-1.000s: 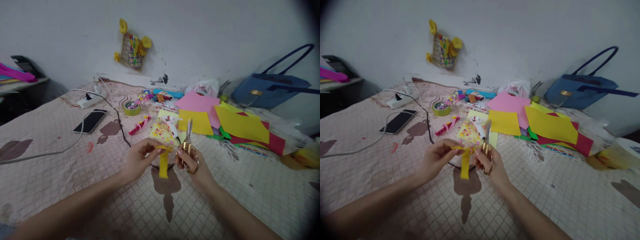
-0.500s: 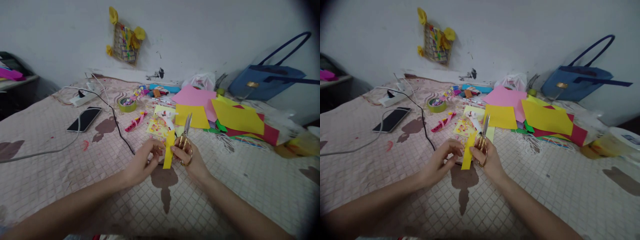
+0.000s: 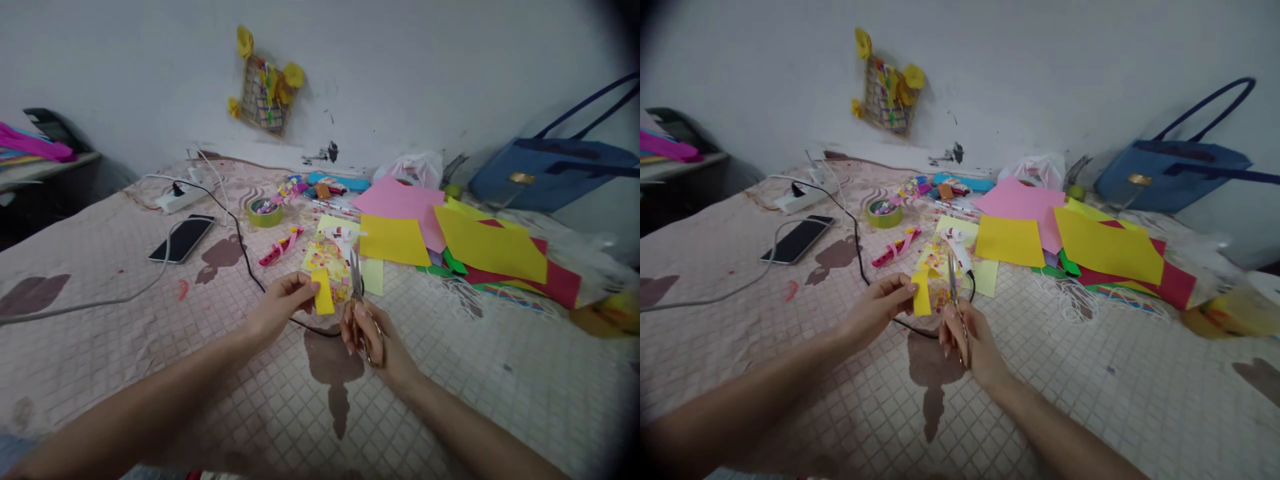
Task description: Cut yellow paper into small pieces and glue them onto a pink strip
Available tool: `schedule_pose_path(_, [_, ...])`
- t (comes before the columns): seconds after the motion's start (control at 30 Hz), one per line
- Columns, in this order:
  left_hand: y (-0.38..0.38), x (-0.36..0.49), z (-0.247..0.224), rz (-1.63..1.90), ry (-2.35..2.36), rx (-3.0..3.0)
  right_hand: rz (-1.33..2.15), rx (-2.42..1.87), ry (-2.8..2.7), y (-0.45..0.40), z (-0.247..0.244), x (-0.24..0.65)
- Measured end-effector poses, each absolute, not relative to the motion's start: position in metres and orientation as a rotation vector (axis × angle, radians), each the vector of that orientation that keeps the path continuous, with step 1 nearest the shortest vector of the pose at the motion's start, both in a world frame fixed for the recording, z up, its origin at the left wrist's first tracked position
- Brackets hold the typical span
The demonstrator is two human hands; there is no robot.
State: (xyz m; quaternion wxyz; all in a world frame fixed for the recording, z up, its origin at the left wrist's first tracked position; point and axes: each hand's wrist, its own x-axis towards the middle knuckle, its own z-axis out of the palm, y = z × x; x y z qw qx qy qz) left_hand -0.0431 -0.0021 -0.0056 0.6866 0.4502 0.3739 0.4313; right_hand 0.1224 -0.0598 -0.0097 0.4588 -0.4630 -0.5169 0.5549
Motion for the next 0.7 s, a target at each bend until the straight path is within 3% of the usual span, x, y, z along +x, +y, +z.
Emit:
schedule_pose_path(0.4, [0.012, -0.051, -0.002, 1.171, 0.705, 0.774, 1.611, -1.221, -1.369, -0.070, -0.017, 0.119])
schedule_pose_path(0.7, [0.008, -0.049, 0.003, 1.116, 0.746, 0.749, 1.554, -1.301, -1.402, -0.069, -0.020, 0.116])
